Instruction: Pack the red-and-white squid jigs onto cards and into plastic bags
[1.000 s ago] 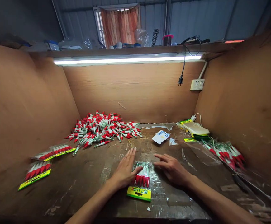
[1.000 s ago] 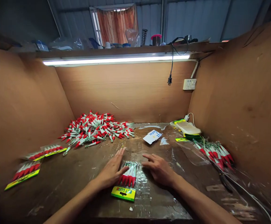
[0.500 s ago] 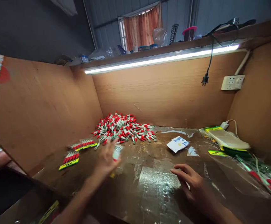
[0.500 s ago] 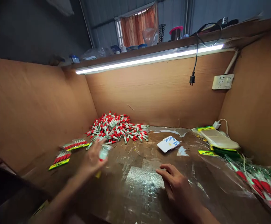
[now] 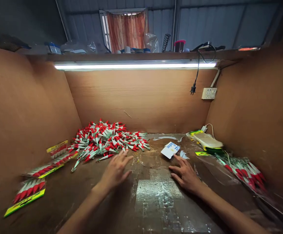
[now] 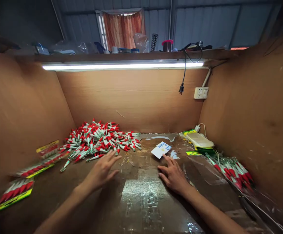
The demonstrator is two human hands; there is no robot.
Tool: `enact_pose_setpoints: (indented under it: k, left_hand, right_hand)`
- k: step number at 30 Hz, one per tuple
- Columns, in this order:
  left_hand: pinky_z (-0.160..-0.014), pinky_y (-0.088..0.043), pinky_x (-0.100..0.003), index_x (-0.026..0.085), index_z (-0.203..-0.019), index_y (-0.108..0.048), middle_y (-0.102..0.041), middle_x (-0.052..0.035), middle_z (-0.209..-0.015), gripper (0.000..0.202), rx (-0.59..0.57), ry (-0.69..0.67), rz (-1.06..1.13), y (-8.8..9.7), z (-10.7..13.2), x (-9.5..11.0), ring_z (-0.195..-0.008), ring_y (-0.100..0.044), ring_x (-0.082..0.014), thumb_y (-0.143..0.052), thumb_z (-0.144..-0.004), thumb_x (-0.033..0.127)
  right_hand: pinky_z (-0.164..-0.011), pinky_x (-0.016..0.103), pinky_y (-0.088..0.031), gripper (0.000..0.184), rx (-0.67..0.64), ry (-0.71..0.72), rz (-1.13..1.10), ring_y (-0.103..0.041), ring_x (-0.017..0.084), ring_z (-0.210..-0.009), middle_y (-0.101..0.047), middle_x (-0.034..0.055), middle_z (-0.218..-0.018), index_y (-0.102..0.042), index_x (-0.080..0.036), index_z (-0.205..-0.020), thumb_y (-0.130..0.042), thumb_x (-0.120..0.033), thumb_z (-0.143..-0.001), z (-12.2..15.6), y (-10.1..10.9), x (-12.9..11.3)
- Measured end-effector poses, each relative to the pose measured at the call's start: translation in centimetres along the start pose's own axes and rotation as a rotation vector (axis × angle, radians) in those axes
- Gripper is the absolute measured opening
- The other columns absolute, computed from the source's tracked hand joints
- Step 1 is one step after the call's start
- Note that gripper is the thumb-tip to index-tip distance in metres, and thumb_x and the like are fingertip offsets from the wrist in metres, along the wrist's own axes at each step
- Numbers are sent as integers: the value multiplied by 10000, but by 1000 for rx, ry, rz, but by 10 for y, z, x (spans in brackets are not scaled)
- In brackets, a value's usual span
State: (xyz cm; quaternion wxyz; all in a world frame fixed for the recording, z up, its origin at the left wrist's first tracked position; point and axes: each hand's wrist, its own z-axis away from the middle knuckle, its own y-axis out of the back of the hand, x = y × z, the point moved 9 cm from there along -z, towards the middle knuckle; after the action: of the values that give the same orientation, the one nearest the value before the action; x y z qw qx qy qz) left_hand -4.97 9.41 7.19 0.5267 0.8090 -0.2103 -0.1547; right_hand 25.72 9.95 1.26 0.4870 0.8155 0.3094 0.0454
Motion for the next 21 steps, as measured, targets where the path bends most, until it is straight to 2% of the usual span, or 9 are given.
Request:
enact_pose_setpoints:
  k: [2,4,7,9,11,13,16,19,21]
  left_hand:
    - [-1163,-296,-499,297,-1432,-446,-331,-69,-1590,592,-55,-57,47,-20,-9,19,-1447,-317,-306,-633,-871,279]
    - [-1161,-291,-505,306,-1467,-395,-318,-71,-1598,665,-93,-93,80,-32,-16,30,-1452,-310,-309,-652,-854,271]
    - [-1170,-262,-516,313,-1546,-221,-239,-82,-1628,821,-48,-49,126,-29,-19,34,-1473,-260,-316,-665,-855,306]
    - [-1187,-217,-526,277,-1576,-94,-140,-106,-1650,922,48,15,159,-16,-17,33,-1500,-165,-332,-664,-864,410]
    - [-1192,-166,-563,247,-1583,-28,-73,-133,-1655,1020,130,48,185,-6,-12,33,-1505,-99,-369,-651,-843,570]
    - [-1179,-148,-610,248,-1584,-14,-71,-153,-1650,1120,149,76,208,-7,-8,31,-1491,-114,-416,-650,-776,693]
    - [-1123,-290,-611,307,-1580,-37,-282,-160,-1592,1177,-9,160,259,-35,-3,19,-1399,-334,-437,-746,-700,636]
    - [-995,-456,-548,327,-1575,-52,-492,-163,-1446,1156,-235,217,298,-66,2,8,-1244,-517,-409,-785,-689,449]
    - [-971,-486,-515,321,-1574,-38,-470,-164,-1464,1175,-305,200,314,-74,2,3,-1239,-526,-397,-791,-675,398]
  right_hand:
    - [-1115,606,-313,272,-38,-3,73,-327,378,-1406,-312,69,-1591,-743,-276,-1116,-671,-342,-862,-19,-13,-2]
    - [-1119,618,-303,290,-47,-32,123,-358,395,-1388,-385,116,-1552,-737,-227,-1113,-694,-293,-834,-44,-20,0]
    - [-1100,601,-351,468,-19,-46,127,-460,381,-1314,-510,196,-1441,-621,-147,-1293,-653,-187,-827,-77,-16,-7]
    - [-1104,578,-370,536,50,-34,9,-469,347,-1318,-506,184,-1447,-519,-155,-1401,-599,-199,-873,-88,-1,-22]
    - [-1118,549,-380,525,99,-55,-233,-462,308,-1342,-489,142,-1473,-475,-209,-1440,-566,-274,-927,-89,11,-36]
    - [-1079,511,-443,487,3,-116,-518,-524,285,-1300,-529,134,-1442,-490,-236,-1433,-543,-354,-963,-86,3,-45]
    - [-969,511,-521,349,-237,-100,-654,-601,325,-1210,-600,147,-1363,-685,-238,-1215,-606,-415,-924,-93,-28,-55]
    - [-975,515,-495,195,-163,-58,-416,-598,333,-1194,-621,131,-1324,-757,-235,-936,-600,-350,-925,-138,-47,-51]
    - [-906,433,-527,198,-115,36,-273,-663,275,-1033,-706,112,-1098,-739,-223,-929,-550,-278,-953,-183,-64,-63]
